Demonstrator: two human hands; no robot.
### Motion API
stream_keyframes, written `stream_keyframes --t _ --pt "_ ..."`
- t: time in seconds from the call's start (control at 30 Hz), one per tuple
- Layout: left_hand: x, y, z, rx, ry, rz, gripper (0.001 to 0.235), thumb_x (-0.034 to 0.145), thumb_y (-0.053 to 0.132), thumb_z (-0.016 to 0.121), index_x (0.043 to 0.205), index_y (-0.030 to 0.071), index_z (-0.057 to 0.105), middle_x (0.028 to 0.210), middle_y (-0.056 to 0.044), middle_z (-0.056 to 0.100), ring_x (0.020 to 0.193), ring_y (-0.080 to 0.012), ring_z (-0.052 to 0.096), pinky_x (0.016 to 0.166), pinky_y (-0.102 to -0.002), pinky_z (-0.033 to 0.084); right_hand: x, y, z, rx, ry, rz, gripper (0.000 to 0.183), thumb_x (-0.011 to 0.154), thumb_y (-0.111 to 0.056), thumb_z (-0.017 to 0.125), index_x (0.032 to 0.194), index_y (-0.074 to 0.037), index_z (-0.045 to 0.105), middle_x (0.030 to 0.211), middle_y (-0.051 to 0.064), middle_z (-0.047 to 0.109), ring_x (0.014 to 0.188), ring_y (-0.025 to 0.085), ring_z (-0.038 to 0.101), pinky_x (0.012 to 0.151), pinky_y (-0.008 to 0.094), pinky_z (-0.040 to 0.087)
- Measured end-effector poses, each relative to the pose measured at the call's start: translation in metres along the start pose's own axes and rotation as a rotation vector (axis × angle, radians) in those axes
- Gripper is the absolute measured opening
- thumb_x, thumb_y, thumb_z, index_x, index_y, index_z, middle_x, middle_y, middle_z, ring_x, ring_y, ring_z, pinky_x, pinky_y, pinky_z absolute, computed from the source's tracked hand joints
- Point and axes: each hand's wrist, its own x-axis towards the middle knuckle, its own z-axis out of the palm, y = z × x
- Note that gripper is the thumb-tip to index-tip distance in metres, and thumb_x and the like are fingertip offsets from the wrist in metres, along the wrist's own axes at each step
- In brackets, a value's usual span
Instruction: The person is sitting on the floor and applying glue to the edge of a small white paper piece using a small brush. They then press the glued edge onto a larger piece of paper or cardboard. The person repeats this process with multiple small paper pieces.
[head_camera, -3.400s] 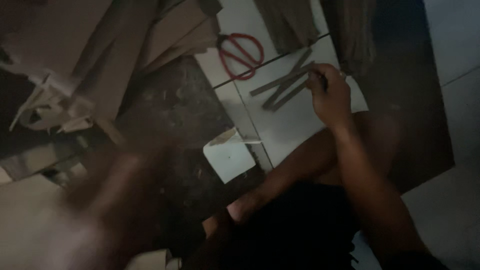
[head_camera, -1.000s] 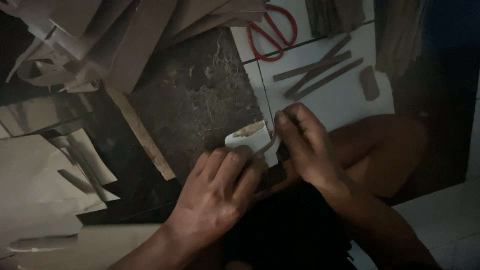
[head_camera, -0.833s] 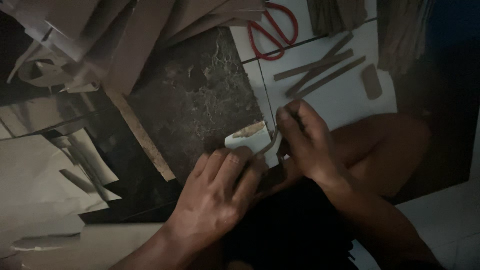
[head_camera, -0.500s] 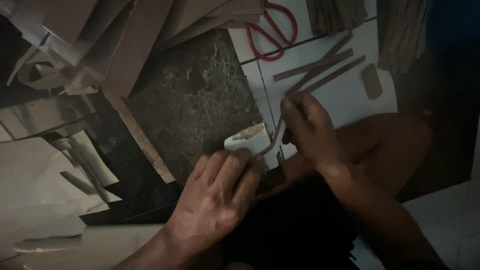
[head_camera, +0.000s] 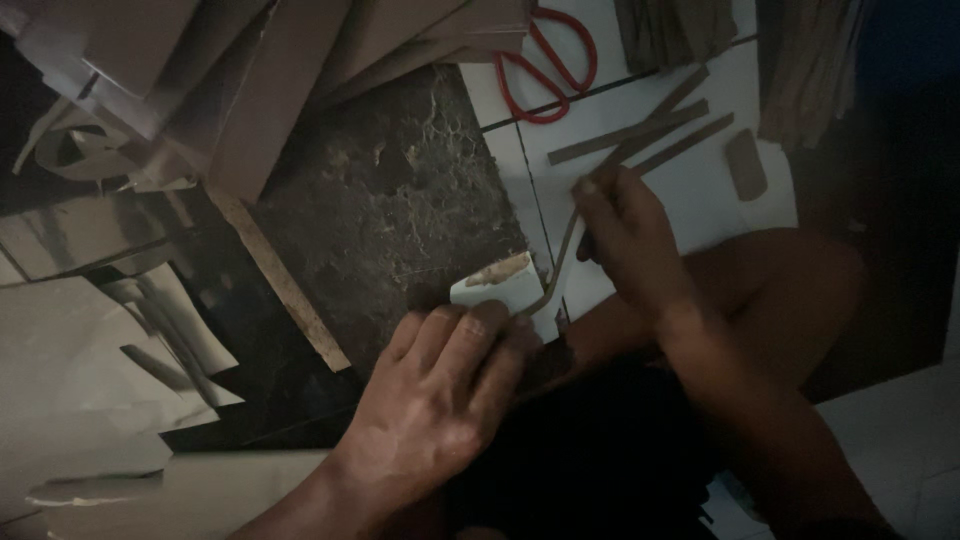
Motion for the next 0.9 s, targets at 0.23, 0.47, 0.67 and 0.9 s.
stream_keyframes --t 0.23,0.47,0.67,0.9 --pt "0.005 0.002 -0.001 0.021 0.024 -0.005 0.02 0.095 0.008 0.068 0.113 0.005 0.075 0.117 -0.012 0.066 0.095 -0.0191 0.064 0.077 -0.037 0.052 0.009 0.002 0.0 0.028 0.01 0.004 0.024 0.108 -0.029 0.055 0.11 -0.005 0.059 0.083 0.004 0.058 0.063 0.01 0.055 0.055 0.027 0.05" --pt "0.011 0.001 -0.001 0.022 0.022 0.005 0.026 0.093 0.009 0.067 0.118 0.006 0.074 0.111 -0.009 0.062 0.091 -0.0192 0.062 0.074 -0.037 0.051 0.013 0.004 -0.006 -0.046 0.037 0.072 0.023 0.105 -0.027 0.054 0.111 -0.005 0.06 0.089 0.005 0.065 0.066 0.011 0.06 0.056 0.028 0.053" --pt "0.01 -0.004 0.002 0.047 0.02 0.038 0.047 0.09 0.011 0.059 0.136 0.009 0.068 0.109 -0.014 0.057 0.088 -0.027 0.06 0.075 -0.043 0.051 0.021 0.023 -0.028 0.07 0.181 0.114 0.028 0.105 -0.026 0.057 0.121 -0.004 0.062 0.094 0.005 0.067 0.074 0.01 0.062 0.065 0.027 0.053" --pt "0.008 0.011 -0.01 -0.137 0.061 -0.015 0.054 0.095 0.023 0.067 0.146 0.009 0.057 0.116 -0.013 0.063 0.098 -0.0248 0.063 0.083 -0.041 0.053 -0.04 0.04 -0.111 0.948 0.159 -0.138 0.018 0.121 -0.023 0.056 0.112 -0.008 0.063 0.097 0.007 0.07 0.079 0.013 0.069 0.065 0.02 0.056"
